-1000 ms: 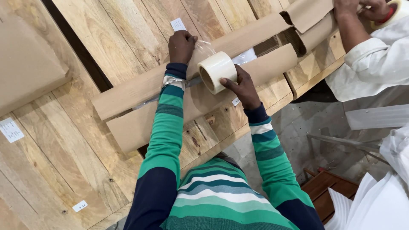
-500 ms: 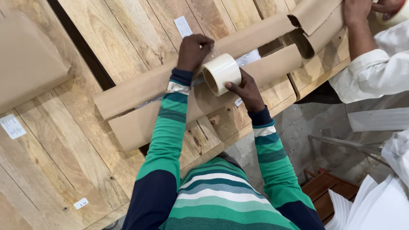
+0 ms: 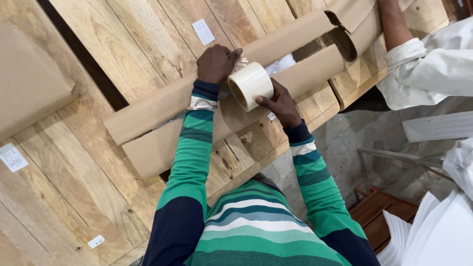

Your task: The person wraps long bamboo parts in white foam sheets, rolls them into brown corrugated paper, and secures the roll with adhesive tape.

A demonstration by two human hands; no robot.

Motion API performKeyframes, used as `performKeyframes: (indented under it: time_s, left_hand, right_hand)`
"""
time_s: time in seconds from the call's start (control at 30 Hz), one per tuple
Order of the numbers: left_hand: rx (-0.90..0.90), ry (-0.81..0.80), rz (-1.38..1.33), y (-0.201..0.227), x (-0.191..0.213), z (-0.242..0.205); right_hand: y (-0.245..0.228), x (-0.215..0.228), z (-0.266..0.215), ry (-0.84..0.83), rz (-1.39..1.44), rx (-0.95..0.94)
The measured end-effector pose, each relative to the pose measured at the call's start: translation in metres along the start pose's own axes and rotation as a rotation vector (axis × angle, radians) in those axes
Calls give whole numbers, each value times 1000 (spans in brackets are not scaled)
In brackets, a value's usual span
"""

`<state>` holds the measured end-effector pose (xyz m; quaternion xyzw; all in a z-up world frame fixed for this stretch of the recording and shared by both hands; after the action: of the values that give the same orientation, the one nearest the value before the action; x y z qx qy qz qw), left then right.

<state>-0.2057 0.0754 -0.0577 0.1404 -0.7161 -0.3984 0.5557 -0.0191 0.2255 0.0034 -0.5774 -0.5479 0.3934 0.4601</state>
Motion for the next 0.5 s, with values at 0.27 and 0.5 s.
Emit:
performKeyframes:
  time_s: [0.27, 0.5]
  left_hand:
    - [-1, -110, 70, 1, 1, -6]
    - [41, -131, 64, 6, 2, -11]
  right_hand:
    - [-67, -13, -22, -19, -33, 128]
    - [-63, -15, -44, -83, -298, -97]
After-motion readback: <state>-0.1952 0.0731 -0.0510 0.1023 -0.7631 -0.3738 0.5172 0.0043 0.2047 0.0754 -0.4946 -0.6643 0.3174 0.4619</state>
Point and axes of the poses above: each hand's wrist, its own z-axis towards the middle knuckle, its own x-axis out of the back of the hand, y = z × x, the point moved 4 cm from there along z, towards the middle knuckle, and after that the axes turned 1 degree about y, right-handed, at the moved point
